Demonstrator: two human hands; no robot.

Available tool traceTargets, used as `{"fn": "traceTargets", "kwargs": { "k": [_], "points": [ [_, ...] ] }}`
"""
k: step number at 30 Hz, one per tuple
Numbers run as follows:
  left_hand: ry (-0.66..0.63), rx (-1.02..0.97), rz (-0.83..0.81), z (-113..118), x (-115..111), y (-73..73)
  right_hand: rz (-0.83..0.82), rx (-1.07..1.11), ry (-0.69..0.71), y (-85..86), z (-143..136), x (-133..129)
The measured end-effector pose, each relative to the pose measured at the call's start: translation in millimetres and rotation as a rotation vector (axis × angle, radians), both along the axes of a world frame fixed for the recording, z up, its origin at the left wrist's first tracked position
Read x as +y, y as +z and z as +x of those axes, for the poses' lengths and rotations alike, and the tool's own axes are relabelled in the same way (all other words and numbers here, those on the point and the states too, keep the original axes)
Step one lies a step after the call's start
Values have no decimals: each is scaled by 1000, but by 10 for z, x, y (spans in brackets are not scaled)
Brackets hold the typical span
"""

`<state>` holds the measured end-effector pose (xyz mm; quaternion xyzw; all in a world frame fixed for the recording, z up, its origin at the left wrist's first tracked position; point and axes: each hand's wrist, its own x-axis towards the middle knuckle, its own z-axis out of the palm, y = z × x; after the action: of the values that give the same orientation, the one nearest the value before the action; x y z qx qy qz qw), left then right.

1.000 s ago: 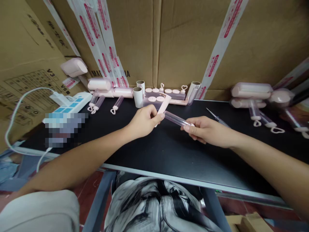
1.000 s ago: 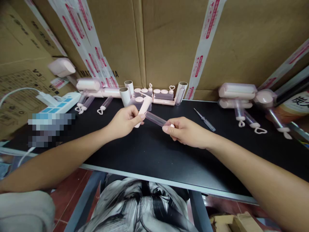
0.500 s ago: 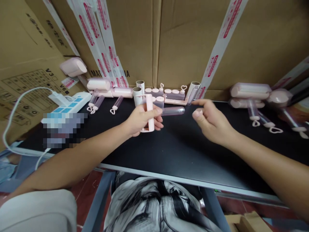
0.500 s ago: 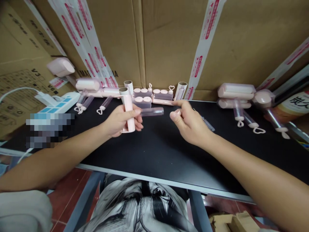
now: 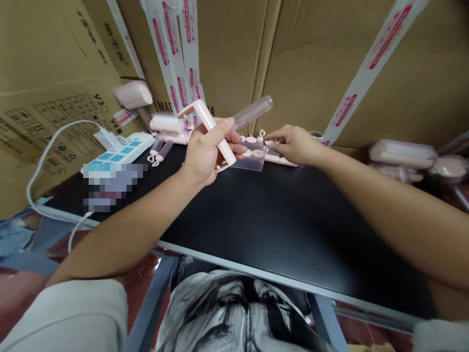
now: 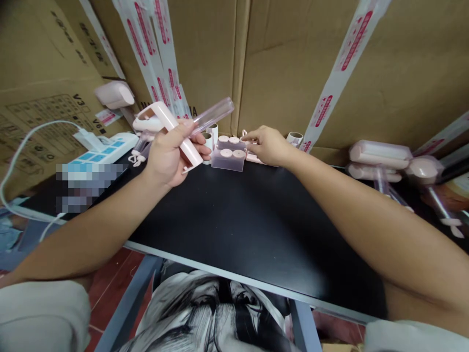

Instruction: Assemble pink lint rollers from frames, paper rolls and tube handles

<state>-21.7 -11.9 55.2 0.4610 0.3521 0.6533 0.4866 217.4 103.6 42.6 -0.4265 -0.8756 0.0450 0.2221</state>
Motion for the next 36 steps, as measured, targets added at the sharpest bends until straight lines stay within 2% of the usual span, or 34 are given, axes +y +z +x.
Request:
{"fn": "traceTargets", "kwargs": {
  "k": [4,7,15,20,23,28,32,36],
  "points": [
    [2,-2,-1,-9,-12,16,64,-281,85,53,-222,183],
    [19,-11,-17,-13,-29,50,45,-361,98,82,-316,189],
    [-32,-27,-9,-12,-41,40,-5,-324,73,92,-325,125],
    [-58,-5,-22,-24,-29,27,-29,-208,75,120,-230,114],
    [-164,29,-74,-22,-45,38,-5,-96,57,213,-76,-3],
    [-446,119,-149,0,-146,31,121,56,-64,307,361,-427],
    [-528,239,-51,-24,-225,-7,26,-167,-203,137,853,-720],
    [-478,353,120,-38,-241,1,-87,-273,-409,-188,1309,-851]
  ]
}}
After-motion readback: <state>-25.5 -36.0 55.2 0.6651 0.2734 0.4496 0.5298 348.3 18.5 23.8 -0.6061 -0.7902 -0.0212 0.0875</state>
